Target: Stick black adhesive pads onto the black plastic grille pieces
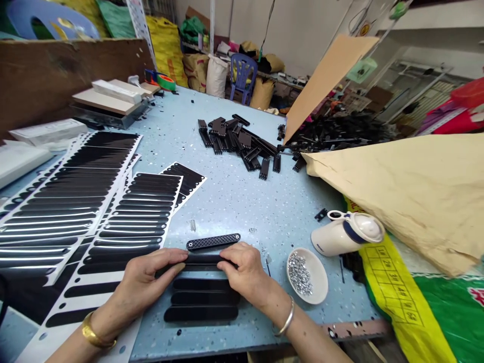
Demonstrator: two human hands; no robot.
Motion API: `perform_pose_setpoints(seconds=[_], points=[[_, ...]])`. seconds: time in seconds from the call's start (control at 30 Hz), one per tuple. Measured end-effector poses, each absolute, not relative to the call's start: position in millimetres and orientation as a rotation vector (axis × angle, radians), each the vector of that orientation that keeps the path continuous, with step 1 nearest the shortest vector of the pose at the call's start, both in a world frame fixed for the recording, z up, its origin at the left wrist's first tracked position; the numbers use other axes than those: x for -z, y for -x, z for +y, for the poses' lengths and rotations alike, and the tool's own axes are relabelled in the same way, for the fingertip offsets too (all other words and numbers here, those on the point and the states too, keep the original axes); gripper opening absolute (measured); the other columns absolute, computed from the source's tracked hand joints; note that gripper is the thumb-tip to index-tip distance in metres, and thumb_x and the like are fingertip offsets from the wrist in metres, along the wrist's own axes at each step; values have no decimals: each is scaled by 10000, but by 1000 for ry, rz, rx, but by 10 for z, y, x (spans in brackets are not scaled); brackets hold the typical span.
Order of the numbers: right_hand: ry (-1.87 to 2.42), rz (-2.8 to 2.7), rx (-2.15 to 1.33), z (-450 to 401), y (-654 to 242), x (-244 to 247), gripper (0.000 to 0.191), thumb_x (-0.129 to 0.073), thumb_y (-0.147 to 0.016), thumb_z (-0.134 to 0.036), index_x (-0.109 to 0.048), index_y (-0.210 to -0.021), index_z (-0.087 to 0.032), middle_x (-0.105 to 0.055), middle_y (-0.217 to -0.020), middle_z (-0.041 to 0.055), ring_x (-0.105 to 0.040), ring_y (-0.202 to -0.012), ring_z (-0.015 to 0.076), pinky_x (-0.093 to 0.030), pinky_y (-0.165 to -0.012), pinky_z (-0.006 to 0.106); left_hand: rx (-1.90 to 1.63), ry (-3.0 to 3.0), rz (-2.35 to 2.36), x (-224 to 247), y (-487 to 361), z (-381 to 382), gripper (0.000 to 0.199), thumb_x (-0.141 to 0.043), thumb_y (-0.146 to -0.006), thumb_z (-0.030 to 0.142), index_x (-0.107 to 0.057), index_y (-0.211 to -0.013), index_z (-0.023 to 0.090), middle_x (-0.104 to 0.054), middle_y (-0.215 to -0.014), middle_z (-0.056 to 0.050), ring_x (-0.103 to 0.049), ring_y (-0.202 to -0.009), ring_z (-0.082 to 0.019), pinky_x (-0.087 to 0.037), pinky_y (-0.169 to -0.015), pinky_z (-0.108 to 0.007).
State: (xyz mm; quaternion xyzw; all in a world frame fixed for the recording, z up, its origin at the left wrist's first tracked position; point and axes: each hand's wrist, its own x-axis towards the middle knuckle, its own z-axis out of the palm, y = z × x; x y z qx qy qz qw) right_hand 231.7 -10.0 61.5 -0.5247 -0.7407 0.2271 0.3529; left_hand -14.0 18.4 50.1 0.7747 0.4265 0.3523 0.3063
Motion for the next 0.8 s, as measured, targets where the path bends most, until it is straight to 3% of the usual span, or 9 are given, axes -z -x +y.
perform_pose_setpoints(seconds=[0.3, 0.6, 0.8], points=[[1418, -1767, -779, -89, -2339, -624, 212, -753, -724, -107, -786, -906, -209, -776, -852, 63, -718, -775, 202, -575, -721, 331, -918, -2043, 1155, -509, 132, 204, 177, -595, -848, 235, -760, -911, 233, -785, -916, -23, -741, -833, -186, -604, -786, -300], [1376, -1841, -667, -113, -2339, -578, 201, -722, -755, -130, -779, -931, -209, -775, -887, 67, -722, -814, 207, -585, -759, 343, -904, -2029, 1171, -529, 133, 201, 166, -604, -835, 245, -762, -884, 239, -788, -909, -14, -742, -827, -194, -594, -798, -303], [1485, -1696, -597, -152, -2538, -761, 176, -625, -831, -181, -773, -926, -186, -768, -842, 73, -717, -741, 197, -574, -679, 303, -898, -2024, 1173, -544, 134, 205, 164, -600, -840, 257, -754, -894, 239, -787, -913, -10, -741, -833, -197, -584, -797, -297]])
